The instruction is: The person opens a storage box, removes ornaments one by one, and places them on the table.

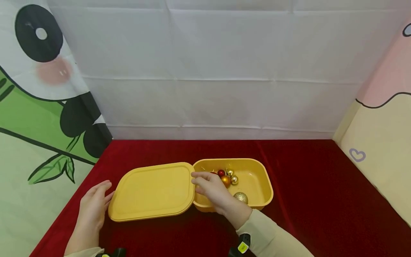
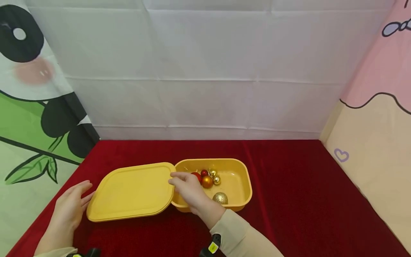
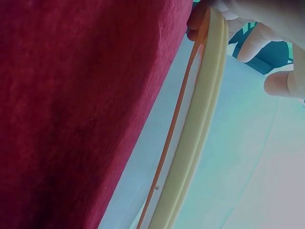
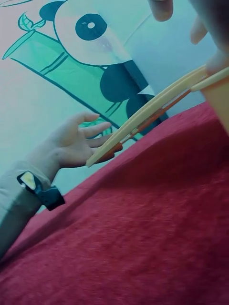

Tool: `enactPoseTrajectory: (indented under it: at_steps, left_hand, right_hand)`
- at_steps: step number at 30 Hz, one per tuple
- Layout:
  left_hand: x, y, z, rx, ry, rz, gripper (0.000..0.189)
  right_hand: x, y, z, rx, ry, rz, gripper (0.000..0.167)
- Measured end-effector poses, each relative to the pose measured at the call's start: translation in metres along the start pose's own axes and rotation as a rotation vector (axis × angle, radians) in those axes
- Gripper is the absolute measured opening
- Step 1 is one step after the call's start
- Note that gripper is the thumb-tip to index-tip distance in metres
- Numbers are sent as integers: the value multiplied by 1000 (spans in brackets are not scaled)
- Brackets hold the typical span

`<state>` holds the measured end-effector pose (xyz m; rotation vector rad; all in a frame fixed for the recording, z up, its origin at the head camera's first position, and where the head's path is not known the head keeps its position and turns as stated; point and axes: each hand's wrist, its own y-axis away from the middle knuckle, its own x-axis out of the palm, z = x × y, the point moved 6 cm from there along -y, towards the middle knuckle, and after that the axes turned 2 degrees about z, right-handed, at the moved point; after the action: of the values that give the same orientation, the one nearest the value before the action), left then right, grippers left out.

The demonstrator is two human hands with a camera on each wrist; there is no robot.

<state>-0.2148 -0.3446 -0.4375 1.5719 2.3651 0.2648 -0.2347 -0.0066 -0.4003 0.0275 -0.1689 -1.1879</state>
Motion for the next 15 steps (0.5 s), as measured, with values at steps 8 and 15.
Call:
enactPoseTrajectory:
  at_steps: [8,15]
  left_hand:
    - [-12,-21,16,-29,-72,-50,75]
    - [-15,-9,-2,-44,-92,-62,77]
  right_hand:
    - [13,2,0,9,-54,-2,41]
    - [32,-5,6,17,-135,52,45]
